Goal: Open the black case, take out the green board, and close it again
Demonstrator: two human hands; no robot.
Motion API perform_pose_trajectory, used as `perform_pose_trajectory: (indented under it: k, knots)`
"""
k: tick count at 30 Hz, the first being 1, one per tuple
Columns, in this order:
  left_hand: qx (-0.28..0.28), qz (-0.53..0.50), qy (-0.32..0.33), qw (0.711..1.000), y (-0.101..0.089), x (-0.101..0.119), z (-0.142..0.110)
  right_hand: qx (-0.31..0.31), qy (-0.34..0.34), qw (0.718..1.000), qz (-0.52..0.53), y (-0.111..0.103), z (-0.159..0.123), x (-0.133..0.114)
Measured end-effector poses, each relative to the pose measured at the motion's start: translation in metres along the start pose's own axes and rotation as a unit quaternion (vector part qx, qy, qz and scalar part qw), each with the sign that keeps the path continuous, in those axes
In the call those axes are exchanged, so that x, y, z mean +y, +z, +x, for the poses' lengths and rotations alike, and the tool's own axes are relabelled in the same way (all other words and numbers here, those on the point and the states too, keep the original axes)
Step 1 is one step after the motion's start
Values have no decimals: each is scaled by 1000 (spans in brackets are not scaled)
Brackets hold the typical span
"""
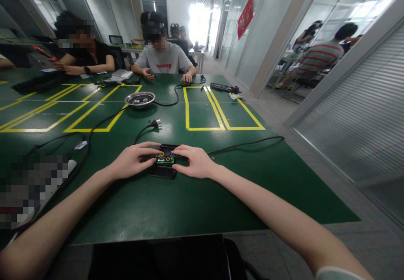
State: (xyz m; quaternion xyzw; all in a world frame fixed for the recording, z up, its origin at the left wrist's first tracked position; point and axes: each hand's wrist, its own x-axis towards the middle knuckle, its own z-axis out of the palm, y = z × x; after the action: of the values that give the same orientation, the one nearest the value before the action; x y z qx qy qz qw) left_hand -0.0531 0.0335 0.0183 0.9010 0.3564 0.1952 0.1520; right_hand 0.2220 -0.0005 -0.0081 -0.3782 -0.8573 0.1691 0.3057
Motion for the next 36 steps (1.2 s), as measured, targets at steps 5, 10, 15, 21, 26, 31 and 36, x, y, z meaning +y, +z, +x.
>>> perform_pose_trajectory:
  k: [5, 10, 15, 21, 26, 31, 36]
  knots:
    - [-12, 2, 0, 1000, -1, -1, 0, 1, 23, 1000, -20, 1, 1, -5]
    - [-17, 6, 0, 1000, -2, 0, 0, -11, 52, 997, -48, 1, 2, -10]
    - [-10, 5, 6, 1000, -1, -1, 0, -10, 60, 996, -61, 2, 2, -8]
    - [-11, 5, 9, 1000, 1, -3, 0, -23, 55, 996, -70, 0, 1, -4]
    - [-8, 3, 6, 1000, 3, -3, 0, -17, 46, 997, -61, -2, 2, 0]
    - [12, 14, -5, 1000, 8, -1, 1, 11, 52, 997, -56, -3, 2, 3]
    - [26, 11, -13, 1000, 13, -3, 2, 18, 35, 998, -51, -5, 1, 8]
